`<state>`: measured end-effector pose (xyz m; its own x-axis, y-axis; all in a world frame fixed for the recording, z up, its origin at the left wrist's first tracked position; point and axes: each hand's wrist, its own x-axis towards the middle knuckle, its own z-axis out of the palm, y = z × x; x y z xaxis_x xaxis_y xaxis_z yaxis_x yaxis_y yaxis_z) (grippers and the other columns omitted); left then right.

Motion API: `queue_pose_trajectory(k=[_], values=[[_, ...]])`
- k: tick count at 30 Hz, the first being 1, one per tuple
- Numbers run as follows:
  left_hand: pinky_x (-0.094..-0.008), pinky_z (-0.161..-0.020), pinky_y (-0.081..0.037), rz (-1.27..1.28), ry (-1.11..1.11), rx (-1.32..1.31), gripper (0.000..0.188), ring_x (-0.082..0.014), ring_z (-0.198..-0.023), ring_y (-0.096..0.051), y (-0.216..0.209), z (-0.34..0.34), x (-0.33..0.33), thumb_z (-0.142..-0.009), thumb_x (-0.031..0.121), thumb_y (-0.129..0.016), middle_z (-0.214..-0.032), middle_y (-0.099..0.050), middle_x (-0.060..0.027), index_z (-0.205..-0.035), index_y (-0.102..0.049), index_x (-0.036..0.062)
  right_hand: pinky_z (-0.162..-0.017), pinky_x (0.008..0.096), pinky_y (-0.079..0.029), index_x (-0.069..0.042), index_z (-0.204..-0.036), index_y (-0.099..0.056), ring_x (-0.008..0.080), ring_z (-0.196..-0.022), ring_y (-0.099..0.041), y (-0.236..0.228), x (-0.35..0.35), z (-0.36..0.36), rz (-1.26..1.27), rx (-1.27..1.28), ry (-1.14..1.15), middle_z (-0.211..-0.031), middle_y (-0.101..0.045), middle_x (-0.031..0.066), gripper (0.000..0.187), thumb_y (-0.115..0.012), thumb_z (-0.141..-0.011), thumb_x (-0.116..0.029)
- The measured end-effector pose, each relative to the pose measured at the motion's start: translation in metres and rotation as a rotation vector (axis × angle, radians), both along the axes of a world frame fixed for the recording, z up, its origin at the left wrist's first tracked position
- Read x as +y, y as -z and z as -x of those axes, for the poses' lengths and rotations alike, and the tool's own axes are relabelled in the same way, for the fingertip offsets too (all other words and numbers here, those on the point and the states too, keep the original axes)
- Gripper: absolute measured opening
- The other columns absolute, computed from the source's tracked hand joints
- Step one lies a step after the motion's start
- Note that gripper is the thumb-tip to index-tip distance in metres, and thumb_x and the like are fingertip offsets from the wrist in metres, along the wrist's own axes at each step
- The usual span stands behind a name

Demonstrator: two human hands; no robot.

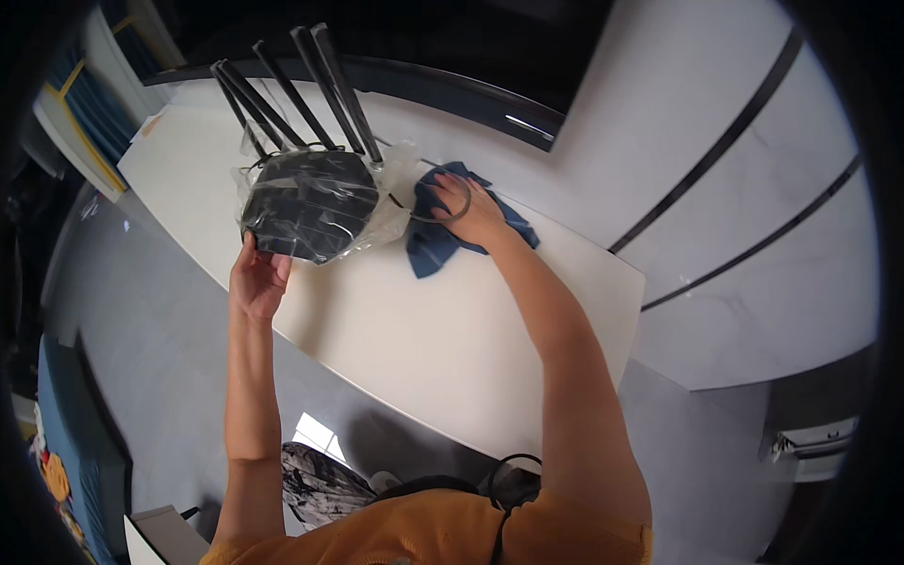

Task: The person wipes the front of a white cabinet using a blue cloth, moves to clean a marble-patterned wall, and then wipes the top surface of a white table around a router.

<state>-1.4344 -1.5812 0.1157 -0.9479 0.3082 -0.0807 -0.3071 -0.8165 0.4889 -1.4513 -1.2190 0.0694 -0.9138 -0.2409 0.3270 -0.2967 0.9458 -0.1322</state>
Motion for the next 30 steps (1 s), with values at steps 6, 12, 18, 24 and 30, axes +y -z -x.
queue_pose_trajectory(k=[6, 12, 18, 24, 30], values=[[-0.039, -0.085, -0.055, -0.058, 0.199, -0.006, 0.031, -0.0265, -0.1, -0.063, -0.011, 0.003, -0.009, -0.094, 0.027, -0.052, -0.112, -0.062, -0.0125, -0.112, -0.056, 0.0026, -0.107, 0.0433, -0.027, -0.002, -0.125, -0.049, 0.0272, -0.131, -0.034, -0.031, 0.038, -0.089, -0.005, -0.064, 0.085, -0.138, -0.042, 0.0099, 0.045, -0.052, -0.088, -0.028], [-0.0377, -0.084, -0.055, 0.055, 0.241, -0.175, 0.034, -0.026, -0.098, -0.063, -0.011, 0.021, -0.001, -0.094, 0.029, -0.05, -0.108, -0.062, -0.0144, -0.112, -0.052, 0.0002, -0.107, 0.0448, -0.026, 0.002, -0.122, -0.05, 0.0308, -0.132, -0.033, -0.03, 0.059, -0.155, 0.031, -0.071, 0.313, -0.14, -0.04, 0.012, 0.044, -0.054, -0.087, -0.023], [-0.035, -0.079, -0.057, 0.134, 0.277, -0.153, 0.032, -0.0223, -0.091, -0.065, -0.004, 0.034, -0.006, -0.095, 0.029, -0.05, -0.103, -0.063, -0.0128, -0.109, -0.053, 0.0004, -0.106, 0.0467, -0.025, 0.001, -0.122, -0.05, 0.0336, -0.131, -0.032, -0.023, 0.015, -0.183, 0.081, -0.026, 0.407, -0.14, -0.04, 0.0138, 0.044, -0.054, -0.085, -0.023], [-0.0319, -0.075, -0.058, 0.253, 0.268, -0.202, 0.031, -0.0183, -0.086, -0.065, -0.016, 0.034, -0.005, -0.095, 0.03, -0.049, -0.099, -0.064, -0.0102, -0.106, -0.055, 0.0015, -0.107, 0.0482, -0.022, 0.0, -0.124, -0.051, 0.0326, -0.133, -0.03, -0.034, -0.008, -0.185, 0.136, -0.05, 0.475, -0.141, -0.039, 0.0135, 0.045, -0.054, -0.084, -0.022], [-0.0313, -0.073, -0.058, 0.317, 0.268, -0.237, 0.03, -0.0174, -0.084, -0.065, -0.012, 0.038, -0.008, -0.095, 0.03, -0.049, -0.097, -0.065, -0.0089, -0.104, -0.056, 0.0024, -0.108, 0.0467, -0.021, -0.001, -0.124, -0.05, 0.0319, -0.133, -0.03, -0.036, 0.001, -0.181, 0.161, -0.046, 0.469, -0.141, -0.039, 0.0127, 0.045, -0.054, -0.084, -0.021]])
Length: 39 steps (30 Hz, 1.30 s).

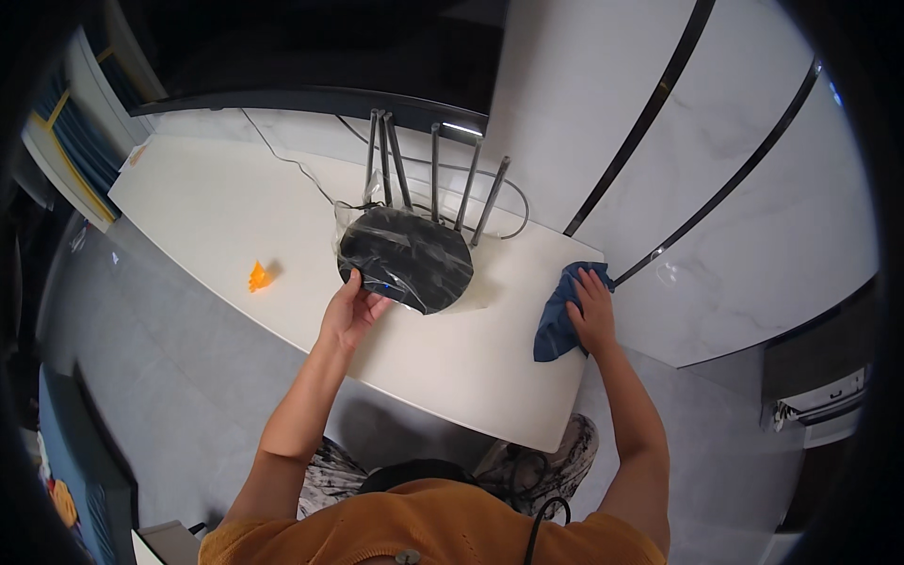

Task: The person wipes the front of a white cabinet using a blue cloth, moves to clean a marble-patterned wall, and then wipes the top surface of a white table around a router.

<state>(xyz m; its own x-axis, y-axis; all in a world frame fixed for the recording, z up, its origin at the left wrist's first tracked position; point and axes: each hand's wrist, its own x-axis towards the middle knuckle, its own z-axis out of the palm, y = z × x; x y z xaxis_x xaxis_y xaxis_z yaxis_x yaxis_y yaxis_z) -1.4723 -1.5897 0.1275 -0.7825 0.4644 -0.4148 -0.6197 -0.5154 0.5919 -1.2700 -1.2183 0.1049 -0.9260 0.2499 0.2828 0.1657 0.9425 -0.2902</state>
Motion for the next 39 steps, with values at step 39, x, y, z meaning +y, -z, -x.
queue_pose_trajectory(k=[39], values=[[-0.0278, -0.067, -0.057, 0.376, 0.617, 0.108, 0.039, -0.0197, -0.079, -0.068, -0.004, 0.044, -0.005, -0.1, 0.03, -0.035, -0.096, -0.067, -0.0163, -0.099, -0.058, -0.0026, -0.106, 0.0441, -0.026, 0.001, -0.126, -0.047, 0.0368, -0.132, -0.03, 0.0, -0.03, 0.014, -0.205, 0.05, 0.021, -0.14, -0.039, 0.0145, 0.044, -0.054, -0.085, -0.014]])
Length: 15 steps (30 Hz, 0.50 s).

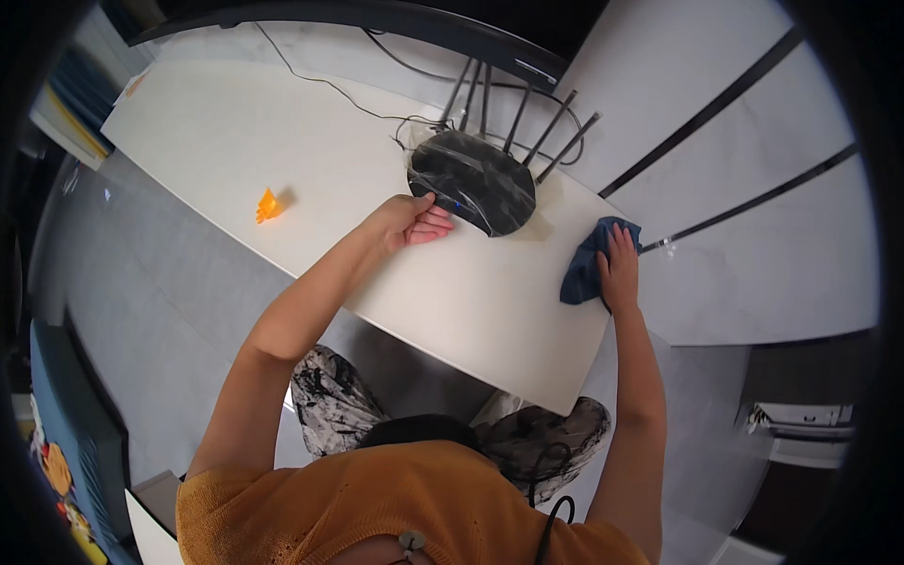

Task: The person wipes the front of a white cabinet using a blue cloth, moves to clean a marble-patterned wall, and then wipes the top surface of a white table around a router.

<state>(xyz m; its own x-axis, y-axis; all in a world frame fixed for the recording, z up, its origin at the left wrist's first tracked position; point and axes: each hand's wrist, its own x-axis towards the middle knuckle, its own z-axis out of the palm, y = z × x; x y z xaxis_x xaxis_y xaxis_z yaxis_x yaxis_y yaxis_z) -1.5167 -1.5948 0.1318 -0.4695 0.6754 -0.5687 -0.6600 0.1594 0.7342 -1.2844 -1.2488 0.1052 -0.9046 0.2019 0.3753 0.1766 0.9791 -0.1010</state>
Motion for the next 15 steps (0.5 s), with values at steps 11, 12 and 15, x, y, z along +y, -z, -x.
queue_pose_trajectory(k=[11, 12, 15], values=[[-0.0327, -0.087, -0.042, 0.337, -0.69, 1.667, 0.023, -0.0223, -0.105, -0.052, -0.008, 0.016, -0.156, -0.092, 0.019, -0.054, -0.112, -0.059, -0.0084, -0.11, -0.061, 0.0058, -0.107, 0.0538, -0.019, -0.002, -0.128, -0.047, 0.0374, -0.135, -0.025, -0.036, -0.146, -0.113, 0.124, -0.357, -0.168, -0.143, -0.033, 0.0172, 0.056, -0.059, -0.077, -0.024], [-0.0349, -0.093, -0.04, 0.472, -0.658, 1.679, 0.027, -0.0265, -0.113, -0.046, -0.005, 0.022, -0.175, -0.09, 0.02, -0.057, -0.12, -0.054, -0.011, -0.114, -0.06, 0.0098, -0.107, 0.0539, -0.019, -0.003, -0.128, -0.047, 0.0374, -0.135, -0.024, -0.039, -0.158, -0.116, 0.122, -0.39, -0.162, -0.144, -0.032, 0.0173, 0.057, -0.058, -0.078, -0.026], [-0.038, -0.095, -0.041, 0.66, -0.453, 1.663, 0.033, -0.0301, -0.12, -0.042, 0.006, 0.035, -0.201, -0.088, 0.019, -0.06, -0.127, -0.049, -0.016, -0.119, -0.059, 0.0125, -0.107, 0.0541, -0.019, -0.003, -0.129, -0.047, 0.0383, -0.135, -0.024, -0.049, -0.178, -0.109, 0.127, -0.401, -0.157, -0.144, -0.03, 0.0185, 0.06, -0.058, -0.078, -0.031]])
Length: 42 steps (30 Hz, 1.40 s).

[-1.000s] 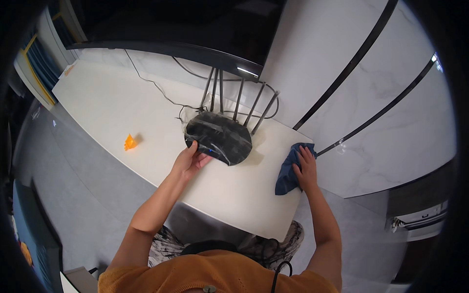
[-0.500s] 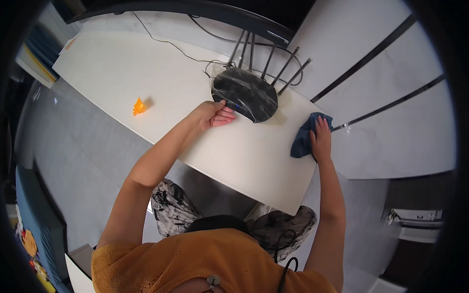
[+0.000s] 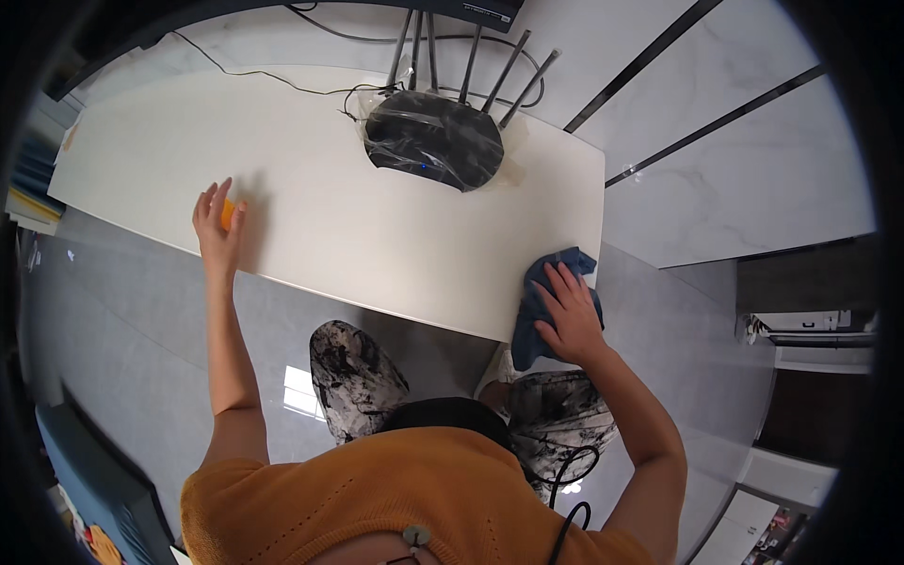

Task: The person wipes the front of a white cabinet using a blue cloth, moves to clean a marble-patterned wall, and then wipes the top surface of a white table around a router.

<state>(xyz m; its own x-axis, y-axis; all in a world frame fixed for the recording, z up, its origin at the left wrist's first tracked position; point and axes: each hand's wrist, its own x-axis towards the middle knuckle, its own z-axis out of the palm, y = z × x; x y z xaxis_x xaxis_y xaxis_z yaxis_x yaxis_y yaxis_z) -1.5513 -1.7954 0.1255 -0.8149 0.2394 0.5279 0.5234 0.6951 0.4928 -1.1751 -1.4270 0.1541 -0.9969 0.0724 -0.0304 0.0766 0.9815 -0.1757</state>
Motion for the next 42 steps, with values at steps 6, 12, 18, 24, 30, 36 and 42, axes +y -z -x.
queue_pose_trajectory(k=[6, 12, 18, 24, 30, 36, 42], values=[[-0.0374, -0.091, -0.046, 0.13, 0.097, -0.149, 0.035, -0.0331, -0.119, -0.045, 0.005, 0.0, -0.009, -0.086, 0.012, -0.058, -0.13, -0.047, -0.0187, -0.12, -0.058, 0.0126, -0.106, 0.0563, -0.02, -0.007, -0.13, -0.046, 0.0379, -0.133, -0.026, 0.005, -0.067, 0.086, -0.027, 0.092, -0.127, -0.142, -0.031, 0.0203, 0.066, -0.059, -0.079, -0.046], [-0.0324, -0.085, -0.048, 0.098, 0.112, -0.154, 0.038, -0.0293, -0.106, -0.056, 0.003, -0.008, 0.007, -0.081, -0.006, -0.053, -0.123, -0.053, -0.0165, -0.114, -0.06, 0.0104, -0.108, 0.0533, -0.018, -0.01, -0.133, -0.045, 0.0323, -0.136, -0.022, 0.021, -0.15, 0.187, 0.044, 0.189, -0.202, -0.143, -0.031, 0.0178, 0.064, -0.056, -0.082, -0.047], [-0.0344, -0.088, -0.047, 0.053, 0.185, -0.152, 0.037, -0.0296, -0.108, -0.055, -0.006, -0.028, 0.033, -0.081, -0.002, -0.057, -0.12, -0.054, -0.0148, -0.115, -0.06, 0.0109, -0.109, 0.0508, -0.02, -0.011, -0.131, -0.047, 0.0288, -0.136, -0.024, 0.019, -0.138, 0.161, 0.118, 0.222, -0.214, -0.144, -0.031, 0.0133, 0.059, -0.056, -0.083, -0.044], [-0.0368, -0.09, -0.046, -0.019, 0.516, -0.085, 0.043, -0.032, -0.106, -0.056, -0.032, -0.082, 0.113, -0.076, -0.001, -0.061, -0.116, -0.058, -0.0145, -0.118, -0.055, 0.0066, -0.105, 0.0533, -0.026, -0.014, -0.13, -0.049, 0.0308, -0.133, -0.031, 0.009, -0.064, 0.05, 0.021, 0.172, 0.137, -0.141, -0.038, 0.0127, 0.058, -0.059, -0.08, -0.042], [-0.0387, -0.089, -0.043, 0.016, 0.92, 0.021, 0.041, -0.0296, -0.103, -0.053, -0.034, -0.133, 0.216, -0.073, 0.009, -0.068, -0.112, -0.059, -0.0112, -0.112, -0.058, 0.0064, -0.106, 0.0474, -0.026, -0.003, -0.127, -0.049, 0.0391, -0.133, -0.028, 0.016, 0.002, -0.048, 0.107, 0.26, 0.358, -0.143, -0.032, 0.0187, 0.052, -0.059, -0.082, -0.027], [-0.0364, -0.089, -0.039, 0.222, 0.9, 0.09, 0.047, -0.025, -0.109, -0.049, -0.043, -0.135, 0.332, -0.074, 0.018, -0.069, -0.115, -0.057, -0.0078, -0.117, -0.053, 0.0083, -0.107, 0.0441, -0.027, -0.001, -0.127, -0.047, 0.0407, -0.132, -0.028, 0.016, -0.002, -0.047, 0.16, 0.32, 0.432, -0.144, -0.031, 0.0184, 0.05, -0.059, -0.083, -0.019], [-0.0405, -0.094, -0.036, 0.139, 0.817, 0.257, 0.054, -0.0289, -0.121, -0.04, -0.039, -0.137, 0.352, -0.076, 0.022, -0.068, -0.131, -0.045, -0.0133, -0.124, -0.049, 0.0065, -0.107, 0.0441, -0.027, -0.001, -0.127, -0.048, 0.0399, -0.132, -0.029, 0.016, -0.005, -0.043, 0.165, 0.333, 0.477, -0.144, -0.031, 0.0175, 0.048, -0.059, -0.083, -0.019]])
